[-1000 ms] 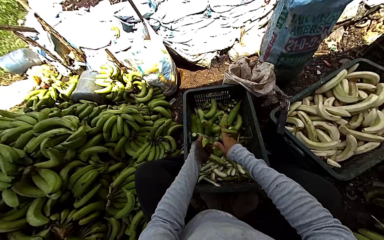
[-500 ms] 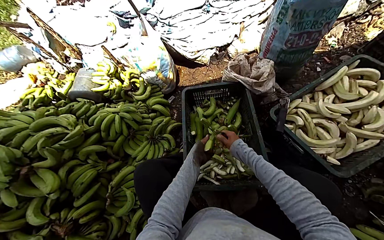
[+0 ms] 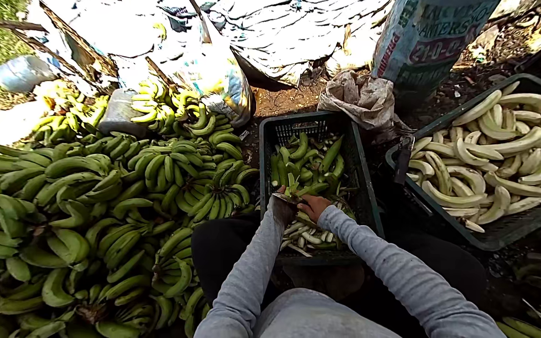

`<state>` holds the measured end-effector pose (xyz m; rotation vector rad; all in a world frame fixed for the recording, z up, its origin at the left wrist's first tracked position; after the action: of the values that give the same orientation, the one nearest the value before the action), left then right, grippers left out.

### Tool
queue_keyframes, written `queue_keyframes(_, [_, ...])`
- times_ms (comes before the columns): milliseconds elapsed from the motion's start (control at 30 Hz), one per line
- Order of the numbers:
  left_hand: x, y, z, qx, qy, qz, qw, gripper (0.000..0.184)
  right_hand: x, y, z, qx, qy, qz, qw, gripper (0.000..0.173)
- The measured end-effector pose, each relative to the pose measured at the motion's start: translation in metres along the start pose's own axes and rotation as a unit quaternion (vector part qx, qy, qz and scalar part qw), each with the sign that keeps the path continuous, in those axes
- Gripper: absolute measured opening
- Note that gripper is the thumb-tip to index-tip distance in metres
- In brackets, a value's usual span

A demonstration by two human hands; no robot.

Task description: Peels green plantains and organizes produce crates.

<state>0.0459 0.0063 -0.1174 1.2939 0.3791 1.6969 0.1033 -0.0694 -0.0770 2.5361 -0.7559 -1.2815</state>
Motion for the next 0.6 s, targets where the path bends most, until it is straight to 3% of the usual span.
queue_keyframes(133, [0.000,0.005,-0.001,0.007,0.002,0.005,1.000,0.038,-0.001,0.001,0.004,0.001,0.005,0.002,1.000,0.050])
queue_keyframes(233, [0.002,0.007,-0.007,0.022,-0.068,-0.005,0.997,0.038,0.001,-0.002,0.004,0.037,-0.076,0.000,0.996,0.045])
queue_keyframes(333, [0.012,0.013,-0.006,0.023,-0.141,-0.002,0.990,0.036,0.054,-0.011,-0.041,0.196,-0.267,0.103,0.938,0.037])
queue_keyframes(400, [0.015,0.012,-0.012,-0.021,-0.089,0.006,0.996,0.041,0.102,-0.011,-0.074,0.283,-0.294,0.189,0.893,0.042])
queue_keyframes(467, [0.020,0.004,-0.021,-0.013,-0.009,0.005,1.000,0.043,0.101,-0.020,-0.068,0.245,-0.247,0.176,0.921,0.044])
queue_keyframes(533, [0.018,-0.003,-0.023,0.028,0.014,0.005,0.999,0.048,0.059,-0.023,-0.029,0.118,-0.159,0.099,0.975,0.044])
queue_keyframes(600, [0.017,-0.008,-0.020,0.018,-0.024,0.028,0.999,0.048,0.017,-0.012,0.003,0.026,-0.084,0.026,0.996,0.047])
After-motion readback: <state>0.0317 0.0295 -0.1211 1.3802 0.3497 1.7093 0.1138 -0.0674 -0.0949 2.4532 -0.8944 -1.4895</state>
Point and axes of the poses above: each hand's wrist, its own y-axis away from the middle knuckle, its own z-axis out of the palm, x = y × z, the point moved 10 cm from there along -y, towards the middle knuckle, and after that the axes turned 6 degrees about x, right-handed, at the moved point
